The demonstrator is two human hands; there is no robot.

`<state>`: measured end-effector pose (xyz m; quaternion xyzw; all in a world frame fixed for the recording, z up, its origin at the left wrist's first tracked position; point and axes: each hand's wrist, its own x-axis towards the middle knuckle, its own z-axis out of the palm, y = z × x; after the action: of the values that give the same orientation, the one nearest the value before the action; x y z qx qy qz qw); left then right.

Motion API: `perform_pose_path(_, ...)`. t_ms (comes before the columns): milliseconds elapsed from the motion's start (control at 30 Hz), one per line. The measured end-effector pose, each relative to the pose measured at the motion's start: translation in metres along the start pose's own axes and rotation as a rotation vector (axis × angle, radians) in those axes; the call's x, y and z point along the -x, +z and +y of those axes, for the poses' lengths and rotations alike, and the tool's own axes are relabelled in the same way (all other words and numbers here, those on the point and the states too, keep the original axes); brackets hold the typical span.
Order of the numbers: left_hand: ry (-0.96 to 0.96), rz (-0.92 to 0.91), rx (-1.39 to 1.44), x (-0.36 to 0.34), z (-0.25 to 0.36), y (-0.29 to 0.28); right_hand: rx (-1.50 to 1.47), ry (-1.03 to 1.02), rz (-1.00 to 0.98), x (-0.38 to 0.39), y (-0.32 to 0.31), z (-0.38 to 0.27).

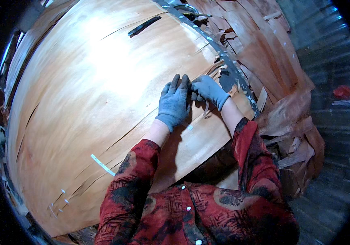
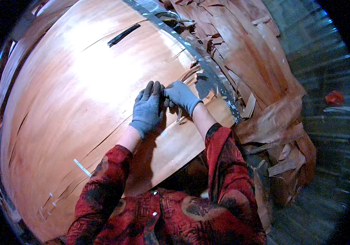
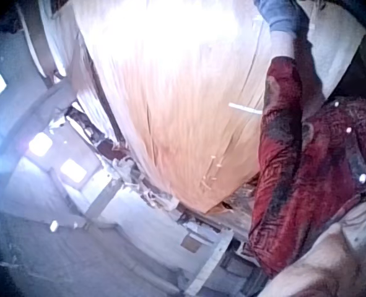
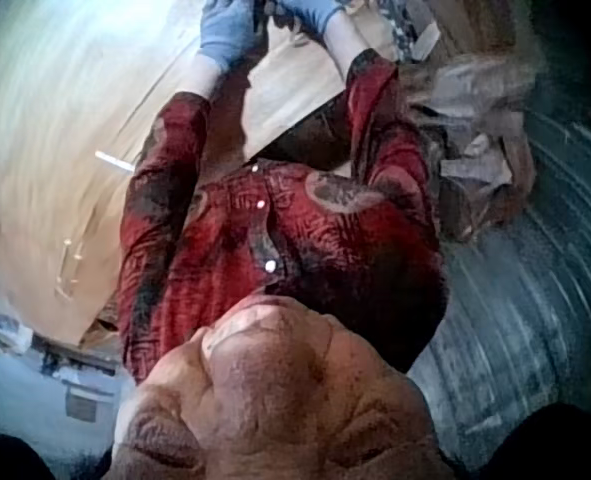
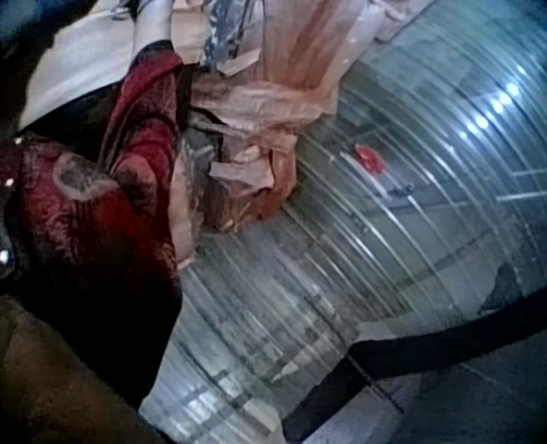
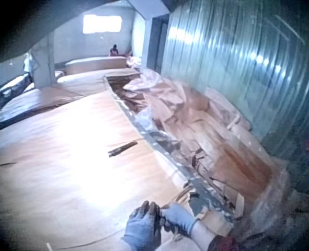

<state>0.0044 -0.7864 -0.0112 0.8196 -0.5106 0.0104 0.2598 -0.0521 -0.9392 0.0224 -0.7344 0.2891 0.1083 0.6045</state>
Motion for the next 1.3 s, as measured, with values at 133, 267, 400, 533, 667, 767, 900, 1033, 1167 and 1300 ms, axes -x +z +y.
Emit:
perform_pose_path(133,-0.028,0.014,0.024,0.002,0.004,0.0,-0.038,0.15,0.066,0.033,-0.008,0.003)
perform_pose_path(267,0.012,-0.009,-0.068,0.003,-0.001,0.004,-0.163,0.187,0.106,0.063,-0.005,0.029)
perform_pose_path(400,-0.046,0.003,0.024,-0.001,-0.001,0.014,-0.114,0.205,0.182,0.073,0.001,0.036)
perform_pose_path(533,-0.026,-0.012,-0.139,-0.013,0.009,0.016,-0.019,0.205,0.171,0.074,-0.001,0.032)
perform_pose_path(667,-0.094,-0.147,-0.221,-0.03,0.013,0.021,0.029,0.154,0.245,0.076,0.009,0.039)
perform_pose_path(767,-0.115,-0.218,-0.24,-0.034,0.016,0.018,0.216,-0.065,0.415,0.078,0.03,0.049)
perform_pose_path(900,-0.131,-0.227,-0.252,-0.034,0.02,0.017,0.297,-0.131,0.551,0.074,0.049,0.066)
perform_pose_path(1033,-0.117,-0.202,-0.246,-0.032,0.017,0.019,0.162,-0.034,0.344,0.115,0.071,0.074)
perform_pose_path(1167,-0.049,-0.214,-0.261,-0.032,0.015,0.015,-0.031,-0.021,0.329,0.149,0.06,0.095)
perform_pose_path(1300,0.011,-0.233,-0.082,-0.024,0.005,0.008,-0.232,-0.033,0.365,0.135,0.012,0.1)
